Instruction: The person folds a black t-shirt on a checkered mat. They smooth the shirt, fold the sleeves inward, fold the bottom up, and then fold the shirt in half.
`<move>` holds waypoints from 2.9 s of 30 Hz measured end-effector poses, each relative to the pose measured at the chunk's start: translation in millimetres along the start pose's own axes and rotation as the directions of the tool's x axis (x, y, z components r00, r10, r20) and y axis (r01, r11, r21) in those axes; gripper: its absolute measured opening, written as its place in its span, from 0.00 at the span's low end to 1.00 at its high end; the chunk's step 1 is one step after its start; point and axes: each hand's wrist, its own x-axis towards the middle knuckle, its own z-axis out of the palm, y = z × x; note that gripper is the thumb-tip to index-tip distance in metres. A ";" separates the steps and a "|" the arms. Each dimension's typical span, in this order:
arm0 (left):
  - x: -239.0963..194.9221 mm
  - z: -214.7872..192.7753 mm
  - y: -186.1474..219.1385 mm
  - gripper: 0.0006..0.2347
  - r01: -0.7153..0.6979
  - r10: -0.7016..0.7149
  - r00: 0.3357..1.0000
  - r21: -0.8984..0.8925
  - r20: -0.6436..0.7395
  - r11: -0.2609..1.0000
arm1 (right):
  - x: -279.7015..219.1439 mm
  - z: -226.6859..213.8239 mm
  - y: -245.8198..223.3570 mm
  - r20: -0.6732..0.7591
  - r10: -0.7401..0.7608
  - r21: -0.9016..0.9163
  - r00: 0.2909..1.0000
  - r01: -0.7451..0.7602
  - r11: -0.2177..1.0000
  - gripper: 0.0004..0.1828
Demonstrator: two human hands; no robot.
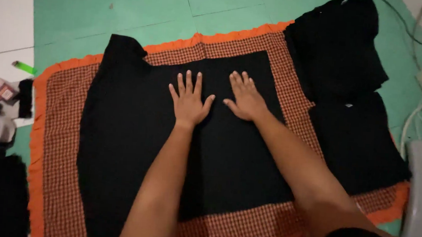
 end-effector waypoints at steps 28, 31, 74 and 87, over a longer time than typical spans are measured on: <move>8.0 -12.5 12.5 0.39 0.012 -0.012 1.000 0.047 0.006 0.999 | 62.4 -24.1 94.4 -0.201 0.192 0.022 0.961 -0.192 0.981 0.48; 7.8 -8.0 9.9 0.39 0.007 -0.007 1.000 0.070 -0.011 0.997 | 51.7 -18.7 60.2 -0.134 0.000 -0.055 0.991 -0.007 0.998 0.50; -15.7 -40.4 -216.6 0.38 -0.002 0.067 0.970 0.267 -0.232 0.964 | 56.2 -14.8 25.3 -0.313 -0.051 -0.055 0.948 0.036 0.998 0.49; 8.3 -25.6 -70.1 0.36 0.128 -0.130 0.989 0.030 0.069 0.991 | 72.8 0.5 13.6 -0.057 -0.143 -0.063 0.988 0.139 0.988 0.42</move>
